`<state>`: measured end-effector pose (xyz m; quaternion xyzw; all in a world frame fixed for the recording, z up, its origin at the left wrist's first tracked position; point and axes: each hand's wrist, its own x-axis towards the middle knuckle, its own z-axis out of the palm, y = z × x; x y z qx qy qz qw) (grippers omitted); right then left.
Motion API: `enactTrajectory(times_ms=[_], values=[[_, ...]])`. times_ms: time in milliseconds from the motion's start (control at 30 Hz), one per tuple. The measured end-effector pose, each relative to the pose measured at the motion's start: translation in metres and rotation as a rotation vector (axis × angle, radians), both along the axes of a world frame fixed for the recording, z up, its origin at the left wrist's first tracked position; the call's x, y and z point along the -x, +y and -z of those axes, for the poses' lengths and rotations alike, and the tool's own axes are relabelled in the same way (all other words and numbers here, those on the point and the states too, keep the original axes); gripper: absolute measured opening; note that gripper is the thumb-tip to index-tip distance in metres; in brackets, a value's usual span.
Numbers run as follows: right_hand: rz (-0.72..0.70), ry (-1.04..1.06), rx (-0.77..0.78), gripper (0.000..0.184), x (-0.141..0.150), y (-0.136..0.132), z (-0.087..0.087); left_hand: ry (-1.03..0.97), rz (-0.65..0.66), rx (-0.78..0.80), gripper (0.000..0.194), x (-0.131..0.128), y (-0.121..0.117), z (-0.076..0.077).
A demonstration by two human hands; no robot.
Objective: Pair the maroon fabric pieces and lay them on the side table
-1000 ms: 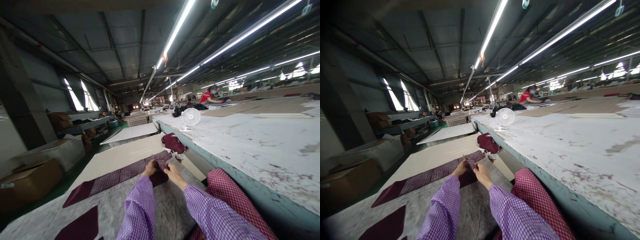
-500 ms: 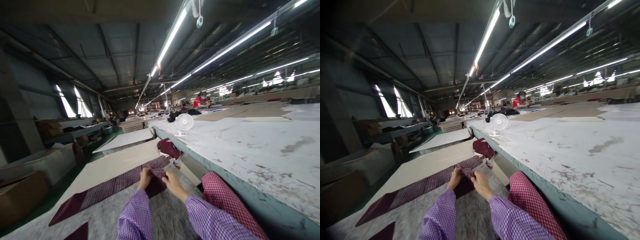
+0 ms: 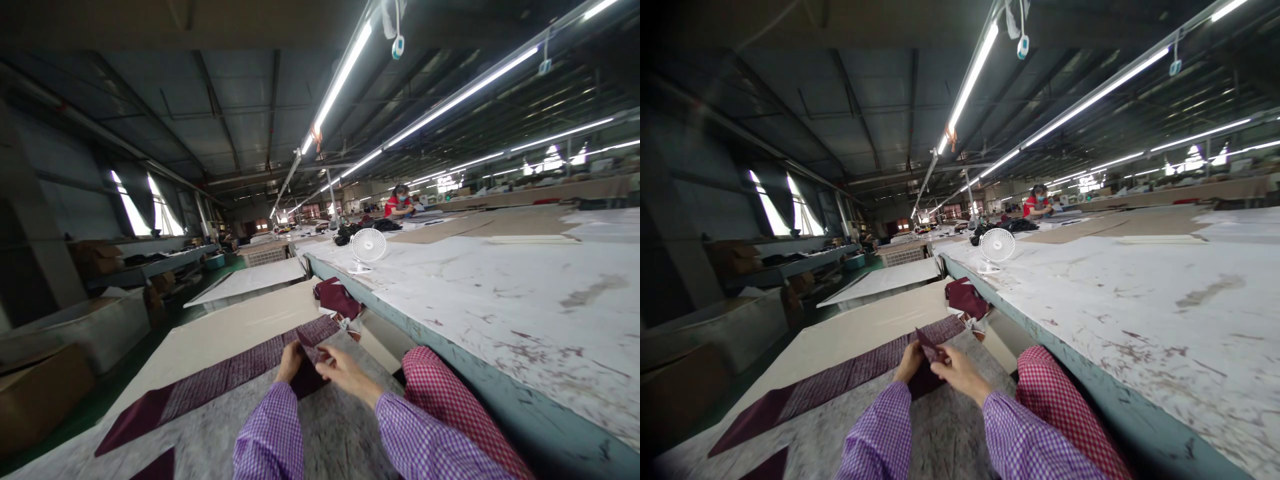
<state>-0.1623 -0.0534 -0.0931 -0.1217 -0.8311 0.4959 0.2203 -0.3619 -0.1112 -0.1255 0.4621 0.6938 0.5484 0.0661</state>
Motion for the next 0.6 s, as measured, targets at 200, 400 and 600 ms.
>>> enactTrajectory(times_ms=[200, 400, 600], values=[[0.240, -0.069, -0.066, 0.042, -0.005, 0.017, 0.011, 0.039, 0.046, 0.099, 0.016, 0.001, 0.000, -0.002], [0.268, -0.155, -0.164, 0.048, -0.012, 0.021, 0.020, 0.032, -0.028, 0.097, 0.017, -0.002, -0.001, -0.008], [0.198, -0.247, -0.344, 0.023, -0.015, 0.022, 0.027, -0.014, -0.053, -0.007, 0.009, -0.008, -0.005, -0.013]])
